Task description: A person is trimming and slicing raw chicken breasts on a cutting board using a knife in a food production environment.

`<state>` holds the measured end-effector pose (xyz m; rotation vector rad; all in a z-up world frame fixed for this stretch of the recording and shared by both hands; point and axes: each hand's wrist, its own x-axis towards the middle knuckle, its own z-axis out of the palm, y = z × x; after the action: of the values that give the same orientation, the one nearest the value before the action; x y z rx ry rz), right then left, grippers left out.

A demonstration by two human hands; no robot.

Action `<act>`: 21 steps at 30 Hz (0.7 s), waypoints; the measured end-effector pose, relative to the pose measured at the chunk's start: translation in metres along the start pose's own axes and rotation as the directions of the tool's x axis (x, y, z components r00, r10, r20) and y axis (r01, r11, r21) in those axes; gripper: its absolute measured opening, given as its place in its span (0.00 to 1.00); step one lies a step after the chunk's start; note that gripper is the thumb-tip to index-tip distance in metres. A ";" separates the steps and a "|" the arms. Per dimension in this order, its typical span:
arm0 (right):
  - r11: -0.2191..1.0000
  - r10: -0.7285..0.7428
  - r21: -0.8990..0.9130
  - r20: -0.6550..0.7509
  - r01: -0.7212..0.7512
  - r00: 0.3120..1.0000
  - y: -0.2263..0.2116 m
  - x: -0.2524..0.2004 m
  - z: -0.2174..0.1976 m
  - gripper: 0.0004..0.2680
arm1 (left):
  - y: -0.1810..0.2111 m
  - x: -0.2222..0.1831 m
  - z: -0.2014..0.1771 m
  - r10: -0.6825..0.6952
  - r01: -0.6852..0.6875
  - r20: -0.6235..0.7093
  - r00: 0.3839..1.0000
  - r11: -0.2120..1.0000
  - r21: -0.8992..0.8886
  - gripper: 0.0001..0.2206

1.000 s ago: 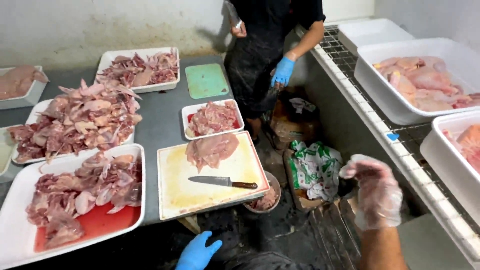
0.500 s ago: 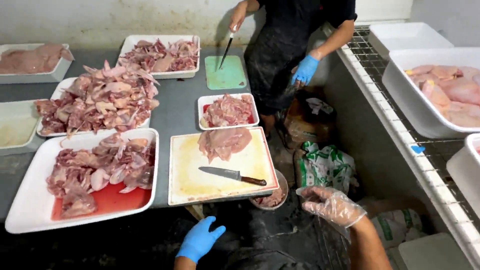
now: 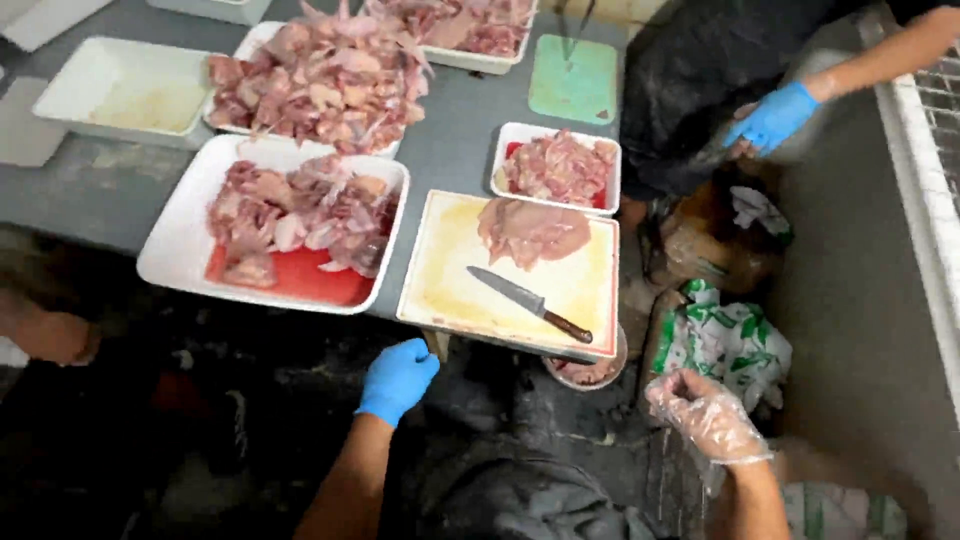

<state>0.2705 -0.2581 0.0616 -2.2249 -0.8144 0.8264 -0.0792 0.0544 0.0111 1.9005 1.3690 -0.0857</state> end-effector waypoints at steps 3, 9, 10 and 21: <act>0.997 0.006 0.073 0.037 -0.008 0.999 0.007 0.015 0.018 0.10 | 0.000 0.012 0.014 0.040 -0.040 0.012 0.999 0.997 0.067 0.12; 0.996 -0.090 0.022 0.212 0.088 0.973 0.011 0.039 0.051 0.12 | 0.027 -0.004 0.019 0.022 -0.033 0.149 0.989 0.997 0.072 0.13; 0.992 -0.122 0.005 0.228 0.124 0.966 0.013 0.042 0.057 0.12 | 0.029 -0.007 0.021 0.040 -0.050 0.186 0.982 0.998 0.045 0.15; 0.997 -0.076 0.002 0.357 0.080 0.931 0.003 0.057 0.072 0.11 | 0.026 -0.007 0.029 -0.026 -0.002 0.244 0.969 0.994 0.114 0.14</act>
<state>0.2550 -0.1951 -0.0034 -2.0649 -1.0712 1.2102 -0.0503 0.0281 0.0087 1.9015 1.2297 -0.3995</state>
